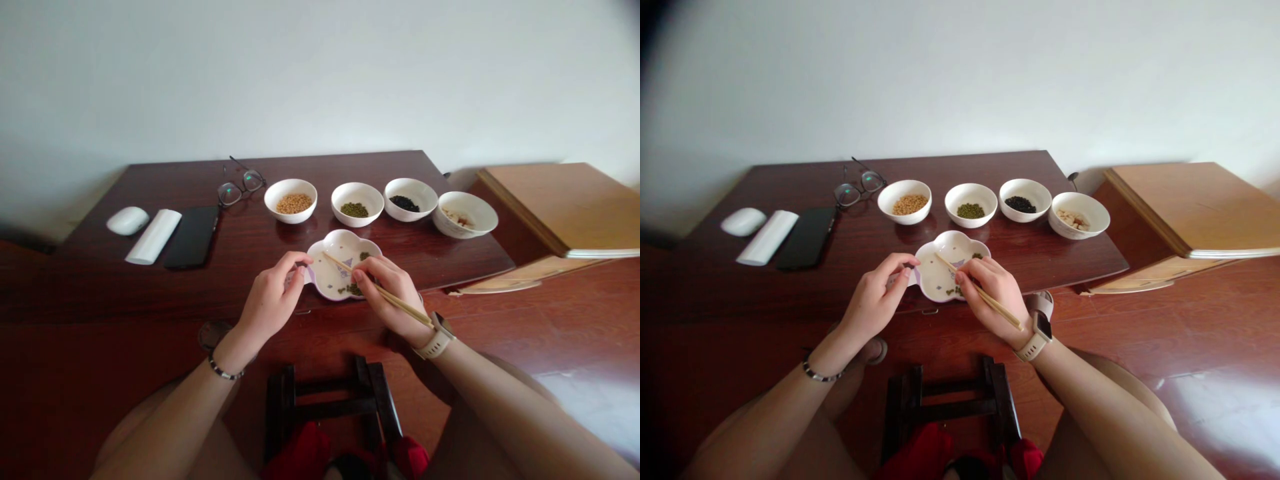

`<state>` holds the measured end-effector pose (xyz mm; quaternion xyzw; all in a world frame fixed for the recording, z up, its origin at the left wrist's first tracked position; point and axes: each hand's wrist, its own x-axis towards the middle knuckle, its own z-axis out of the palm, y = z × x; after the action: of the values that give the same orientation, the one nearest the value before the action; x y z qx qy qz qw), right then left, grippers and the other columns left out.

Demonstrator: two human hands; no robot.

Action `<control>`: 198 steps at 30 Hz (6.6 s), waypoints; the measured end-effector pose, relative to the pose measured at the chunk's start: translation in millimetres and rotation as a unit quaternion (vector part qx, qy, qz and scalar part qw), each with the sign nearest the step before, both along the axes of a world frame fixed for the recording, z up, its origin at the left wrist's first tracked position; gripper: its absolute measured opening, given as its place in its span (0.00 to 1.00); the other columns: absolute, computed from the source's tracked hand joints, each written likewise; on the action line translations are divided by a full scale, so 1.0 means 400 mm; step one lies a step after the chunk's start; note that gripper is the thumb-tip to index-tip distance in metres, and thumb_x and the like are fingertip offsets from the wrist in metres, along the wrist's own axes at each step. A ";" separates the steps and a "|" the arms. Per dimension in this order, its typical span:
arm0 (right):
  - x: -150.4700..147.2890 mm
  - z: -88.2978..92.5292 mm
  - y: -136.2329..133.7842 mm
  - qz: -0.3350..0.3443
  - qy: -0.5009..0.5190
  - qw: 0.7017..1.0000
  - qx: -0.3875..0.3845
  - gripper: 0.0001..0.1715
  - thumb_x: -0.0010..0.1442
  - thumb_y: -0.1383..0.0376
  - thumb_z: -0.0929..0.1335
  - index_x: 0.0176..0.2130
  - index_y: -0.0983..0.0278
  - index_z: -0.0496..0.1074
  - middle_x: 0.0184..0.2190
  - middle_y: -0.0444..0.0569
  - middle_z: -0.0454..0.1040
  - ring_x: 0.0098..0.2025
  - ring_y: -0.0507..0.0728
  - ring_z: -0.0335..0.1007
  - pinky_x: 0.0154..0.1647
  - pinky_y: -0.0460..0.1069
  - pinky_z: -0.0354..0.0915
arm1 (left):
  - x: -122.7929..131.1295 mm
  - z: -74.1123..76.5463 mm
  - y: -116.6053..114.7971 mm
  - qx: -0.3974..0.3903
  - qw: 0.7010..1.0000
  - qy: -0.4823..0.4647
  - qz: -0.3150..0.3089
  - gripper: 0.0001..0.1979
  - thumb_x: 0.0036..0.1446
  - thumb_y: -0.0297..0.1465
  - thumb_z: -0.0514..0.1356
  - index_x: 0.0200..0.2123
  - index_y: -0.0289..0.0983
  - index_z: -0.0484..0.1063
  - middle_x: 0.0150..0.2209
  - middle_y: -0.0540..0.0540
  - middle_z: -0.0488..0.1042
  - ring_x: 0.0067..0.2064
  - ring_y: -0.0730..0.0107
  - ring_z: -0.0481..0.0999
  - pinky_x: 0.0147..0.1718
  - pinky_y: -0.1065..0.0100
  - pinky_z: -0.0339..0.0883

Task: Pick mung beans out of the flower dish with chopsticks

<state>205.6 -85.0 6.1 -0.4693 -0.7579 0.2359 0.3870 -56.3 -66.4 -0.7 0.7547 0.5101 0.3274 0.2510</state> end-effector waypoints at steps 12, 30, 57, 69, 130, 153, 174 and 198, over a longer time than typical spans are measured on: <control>-0.002 -0.001 -0.003 -0.005 0.004 1.000 -0.001 0.14 0.78 0.60 0.66 0.38 0.59 0.73 0.34 0.47 0.74 0.40 0.59 0.71 0.43 0.53 0.63 | 0.000 0.000 -0.002 0.005 1.000 0.006 0.003 0.12 0.77 0.34 0.54 0.56 0.41 0.75 0.50 0.46 0.84 0.45 0.65 0.85 0.49 0.64 0.74; 0.000 0.008 -0.004 0.005 -0.002 1.000 -0.003 0.14 0.79 0.61 0.66 0.37 0.59 0.71 0.34 0.47 0.74 0.40 0.58 0.69 0.43 0.54 0.62 | -0.001 0.008 -0.010 0.005 1.000 0.020 0.001 0.13 0.77 0.33 0.54 0.57 0.42 0.75 0.49 0.48 0.84 0.42 0.67 0.84 0.42 0.67 0.72; 0.002 0.010 -0.005 0.001 -0.019 1.000 0.001 0.14 0.79 0.59 0.65 0.38 0.58 0.71 0.35 0.49 0.76 0.40 0.60 0.71 0.44 0.55 0.65 | 0.001 0.010 -0.012 0.014 1.000 0.027 -0.002 0.13 0.77 0.32 0.54 0.57 0.41 0.75 0.52 0.47 0.84 0.46 0.66 0.85 0.45 0.67 0.74; 0.003 0.009 -0.006 0.006 -0.025 1.000 0.009 0.14 0.78 0.60 0.65 0.38 0.58 0.71 0.35 0.48 0.76 0.40 0.60 0.71 0.43 0.55 0.65 | 0.004 0.014 -0.015 0.008 1.000 0.030 -0.002 0.13 0.77 0.31 0.53 0.58 0.41 0.74 0.52 0.46 0.84 0.45 0.65 0.85 0.46 0.66 0.75; 0.011 -0.001 -0.004 0.016 -0.016 1.000 0.011 0.13 0.78 0.62 0.66 0.38 0.59 0.71 0.35 0.48 0.75 0.40 0.59 0.70 0.43 0.54 0.63 | -0.003 -0.004 -0.017 0.007 0.999 0.031 -0.009 0.13 0.77 0.33 0.53 0.58 0.41 0.73 0.49 0.47 0.84 0.39 0.68 0.83 0.42 0.67 0.72; 0.009 0.001 -0.008 0.004 0.000 1.000 -0.023 0.17 0.79 0.58 0.65 0.38 0.60 0.73 0.36 0.48 0.74 0.39 0.58 0.70 0.42 0.54 0.63 | 0.000 -0.006 -0.016 0.028 0.999 0.030 -0.013 0.13 0.77 0.32 0.53 0.58 0.42 0.73 0.52 0.47 0.84 0.45 0.66 0.85 0.43 0.68 0.73; 0.013 0.002 -0.012 -0.012 0.060 0.996 -0.072 0.19 0.79 0.53 0.65 0.39 0.59 0.75 0.35 0.49 0.76 0.39 0.58 0.73 0.39 0.52 0.67 | 0.002 -0.002 -0.018 0.036 0.999 0.032 -0.011 0.12 0.78 0.31 0.53 0.58 0.42 0.73 0.51 0.46 0.84 0.47 0.65 0.86 0.46 0.66 0.75; 0.010 0.005 -0.015 -0.014 0.098 0.991 -0.090 0.20 0.78 0.52 0.66 0.38 0.59 0.75 0.34 0.48 0.77 0.37 0.57 0.74 0.36 0.51 0.67 | 0.003 0.000 -0.018 0.038 0.999 0.031 -0.013 0.13 0.77 0.30 0.53 0.57 0.42 0.74 0.50 0.46 0.85 0.46 0.65 0.86 0.44 0.67 0.75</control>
<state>209.5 -91.0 8.2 -0.4875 -0.6850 0.3422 0.4194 -55.3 -73.7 -0.8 0.7802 0.4948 0.3196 0.2106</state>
